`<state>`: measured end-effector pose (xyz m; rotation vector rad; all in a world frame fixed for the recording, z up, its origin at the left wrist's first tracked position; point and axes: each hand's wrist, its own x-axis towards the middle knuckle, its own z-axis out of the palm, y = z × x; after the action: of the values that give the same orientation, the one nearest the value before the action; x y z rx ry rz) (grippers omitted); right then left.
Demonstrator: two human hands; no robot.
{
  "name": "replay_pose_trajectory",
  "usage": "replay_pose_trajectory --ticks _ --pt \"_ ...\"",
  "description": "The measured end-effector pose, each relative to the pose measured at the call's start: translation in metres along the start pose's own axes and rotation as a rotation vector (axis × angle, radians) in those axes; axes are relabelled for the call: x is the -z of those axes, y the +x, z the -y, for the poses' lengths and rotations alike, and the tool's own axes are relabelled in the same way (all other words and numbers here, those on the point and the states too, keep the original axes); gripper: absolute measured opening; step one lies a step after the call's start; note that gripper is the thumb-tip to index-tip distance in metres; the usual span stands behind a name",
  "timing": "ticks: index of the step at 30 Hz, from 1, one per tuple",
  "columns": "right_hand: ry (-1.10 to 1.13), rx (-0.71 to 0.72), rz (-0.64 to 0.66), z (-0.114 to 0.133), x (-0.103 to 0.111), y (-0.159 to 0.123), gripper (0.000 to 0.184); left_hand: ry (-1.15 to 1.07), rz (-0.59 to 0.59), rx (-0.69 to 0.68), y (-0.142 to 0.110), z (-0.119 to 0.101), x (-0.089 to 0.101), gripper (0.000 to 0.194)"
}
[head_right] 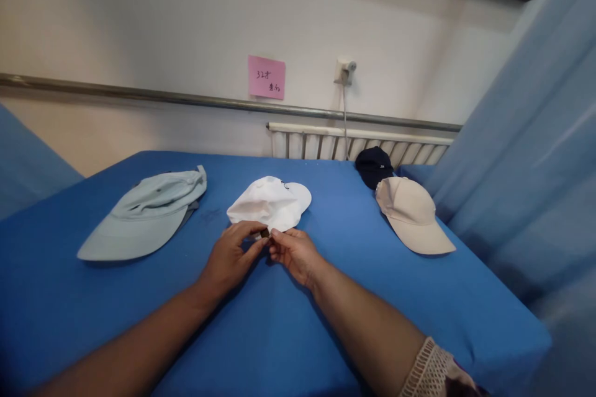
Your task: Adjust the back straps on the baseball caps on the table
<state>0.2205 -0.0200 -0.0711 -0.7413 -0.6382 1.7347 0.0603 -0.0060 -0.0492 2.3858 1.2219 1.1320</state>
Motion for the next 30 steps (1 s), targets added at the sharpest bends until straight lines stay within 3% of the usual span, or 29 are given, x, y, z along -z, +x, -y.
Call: replay_pose_trajectory --ticks 20,30 --pt "-0.094 0.041 -0.065 -0.0015 -0.0005 -0.0004 0.041 0.045 0.121 -0.013 0.0024 -0.0052 0.0039 0.011" --pt "-0.135 0.069 -0.017 -0.0042 -0.0004 0.0010 0.039 -0.003 0.127 0.054 0.0026 -0.0055 0.0029 0.011"
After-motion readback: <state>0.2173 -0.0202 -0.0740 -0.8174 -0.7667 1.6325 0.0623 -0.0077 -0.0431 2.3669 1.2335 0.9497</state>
